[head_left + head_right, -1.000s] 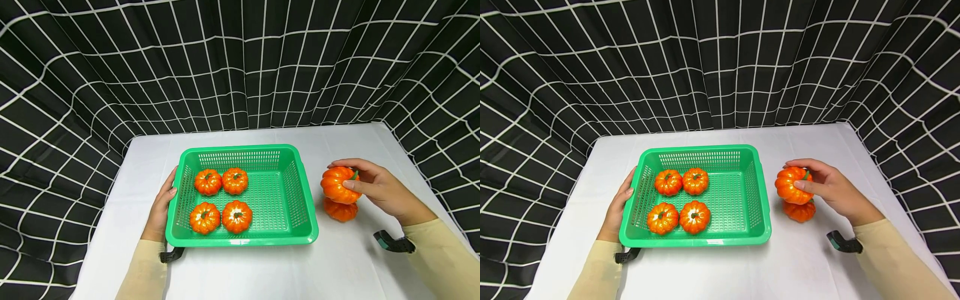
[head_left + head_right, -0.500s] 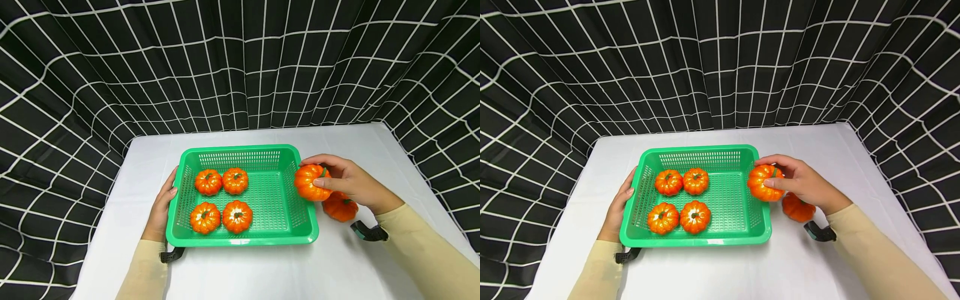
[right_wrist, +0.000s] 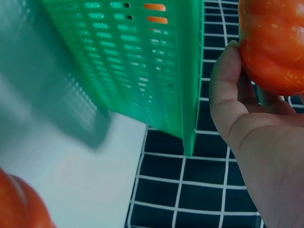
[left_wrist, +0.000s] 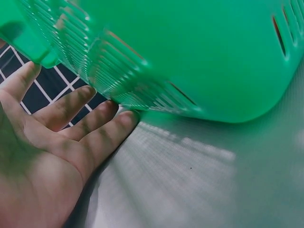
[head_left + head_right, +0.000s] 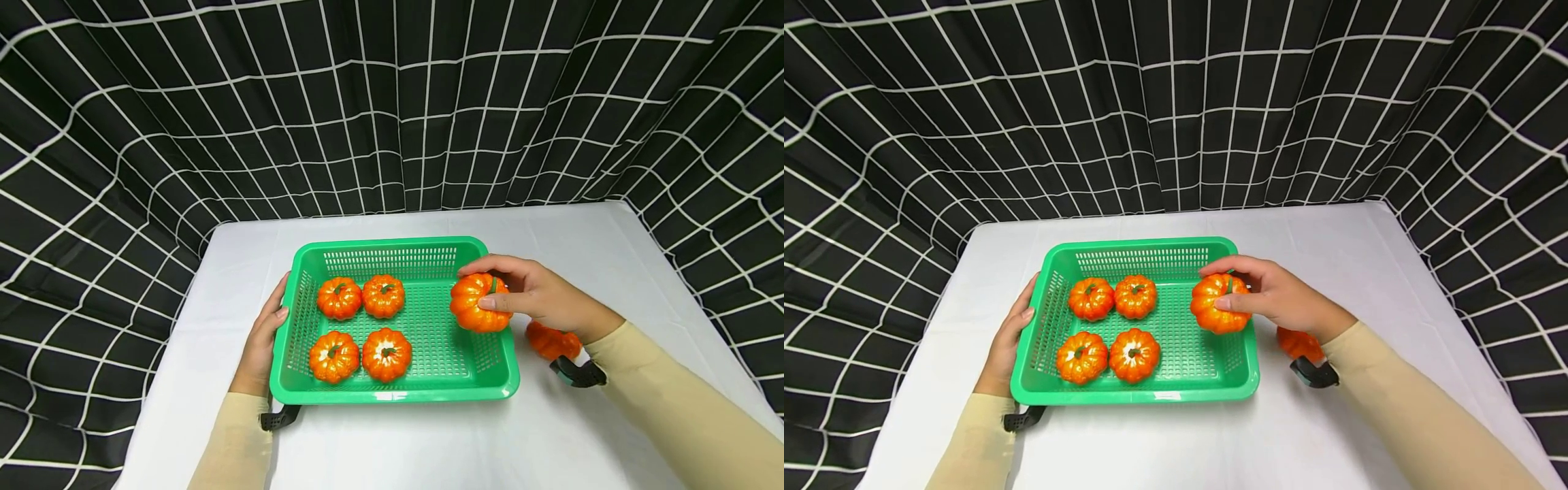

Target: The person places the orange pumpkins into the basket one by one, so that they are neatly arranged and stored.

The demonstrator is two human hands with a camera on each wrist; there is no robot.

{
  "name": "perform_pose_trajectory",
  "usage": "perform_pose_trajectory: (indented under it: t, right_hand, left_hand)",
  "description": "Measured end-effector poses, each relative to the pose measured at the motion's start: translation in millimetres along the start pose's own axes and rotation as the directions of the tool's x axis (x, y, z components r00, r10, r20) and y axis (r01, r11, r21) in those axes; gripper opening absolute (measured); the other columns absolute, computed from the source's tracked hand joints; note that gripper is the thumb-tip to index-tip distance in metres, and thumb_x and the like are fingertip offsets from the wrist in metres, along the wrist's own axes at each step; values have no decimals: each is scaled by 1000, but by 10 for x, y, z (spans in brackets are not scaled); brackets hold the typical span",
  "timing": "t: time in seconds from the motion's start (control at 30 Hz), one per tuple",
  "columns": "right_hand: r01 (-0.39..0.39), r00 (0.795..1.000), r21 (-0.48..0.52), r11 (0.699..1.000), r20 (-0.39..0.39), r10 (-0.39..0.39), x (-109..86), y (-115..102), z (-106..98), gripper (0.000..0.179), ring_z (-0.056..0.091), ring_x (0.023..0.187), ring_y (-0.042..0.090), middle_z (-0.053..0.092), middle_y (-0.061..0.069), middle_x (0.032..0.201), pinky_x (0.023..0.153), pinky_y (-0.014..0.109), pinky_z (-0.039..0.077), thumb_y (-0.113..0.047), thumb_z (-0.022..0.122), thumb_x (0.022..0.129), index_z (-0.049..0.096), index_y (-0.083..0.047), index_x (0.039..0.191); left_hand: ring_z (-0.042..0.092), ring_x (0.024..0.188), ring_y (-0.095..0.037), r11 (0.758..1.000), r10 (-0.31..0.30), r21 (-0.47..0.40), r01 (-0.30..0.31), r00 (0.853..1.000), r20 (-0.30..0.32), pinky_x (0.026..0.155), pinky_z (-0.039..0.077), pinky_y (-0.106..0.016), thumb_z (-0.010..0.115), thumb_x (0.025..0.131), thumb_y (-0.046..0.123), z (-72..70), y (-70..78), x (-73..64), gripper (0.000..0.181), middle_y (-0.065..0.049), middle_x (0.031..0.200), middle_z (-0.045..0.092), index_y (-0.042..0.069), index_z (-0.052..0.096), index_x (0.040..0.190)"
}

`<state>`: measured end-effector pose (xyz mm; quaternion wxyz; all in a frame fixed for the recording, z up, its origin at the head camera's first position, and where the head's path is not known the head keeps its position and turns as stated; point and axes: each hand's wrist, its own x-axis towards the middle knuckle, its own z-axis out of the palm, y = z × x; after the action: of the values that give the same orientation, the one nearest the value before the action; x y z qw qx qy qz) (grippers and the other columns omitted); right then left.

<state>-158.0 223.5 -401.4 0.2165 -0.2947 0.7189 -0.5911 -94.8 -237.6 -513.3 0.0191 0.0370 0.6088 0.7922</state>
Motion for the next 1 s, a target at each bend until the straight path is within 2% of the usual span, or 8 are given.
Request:
perform_pose_trajectory:
  t: [0.13,0.33,0.5,0.77,1.0]
  right_hand:
    - [-5,1000,27,1000,31,4,82,9,46,45,64,122,42,60,21,141,91,49,63,0,70,104,65,-9,148]
    - [-43,998,0,999,45,43,157,13,88,45,63,122,41,60,17,142,92,49,63,-6,73,104,66,-15,147]
    - [-61,998,-59,996,31,63,235,6,121,45,64,122,38,62,12,142,92,48,63,-12,76,103,68,-21,147]
    - [-56,998,-129,990,1,56,379,26,132,45,65,118,34,61,6,143,92,43,62,-17,77,103,68,-22,147]
    - [-84,996,-142,986,-22,82,494,44,138,44,66,115,33,65,7,139,90,43,63,-21,79,102,69,-22,144]
  left_hand:
    - [51,145,-28,1000,-3,0,3,1000,-3,109,52,-37,36,114,18,-20,-33,8,61,1,175,34,31,33,174]
    - [53,142,-29,1000,-2,-12,2,1000,9,108,53,-38,35,114,17,-23,-48,15,61,-1,175,34,30,32,174]
    - [49,146,-29,1000,-6,5,6,1000,10,110,51,-37,36,114,18,-15,-23,14,61,0,176,33,31,32,174]
    - [48,147,-30,1000,-10,7,10,1000,18,111,51,-38,35,114,19,-30,-25,17,61,-1,176,31,31,31,174]
    - [52,144,-29,1000,-11,0,11,1000,22,109,52,-38,36,115,20,-54,-45,21,61,-1,176,32,32,31,174]
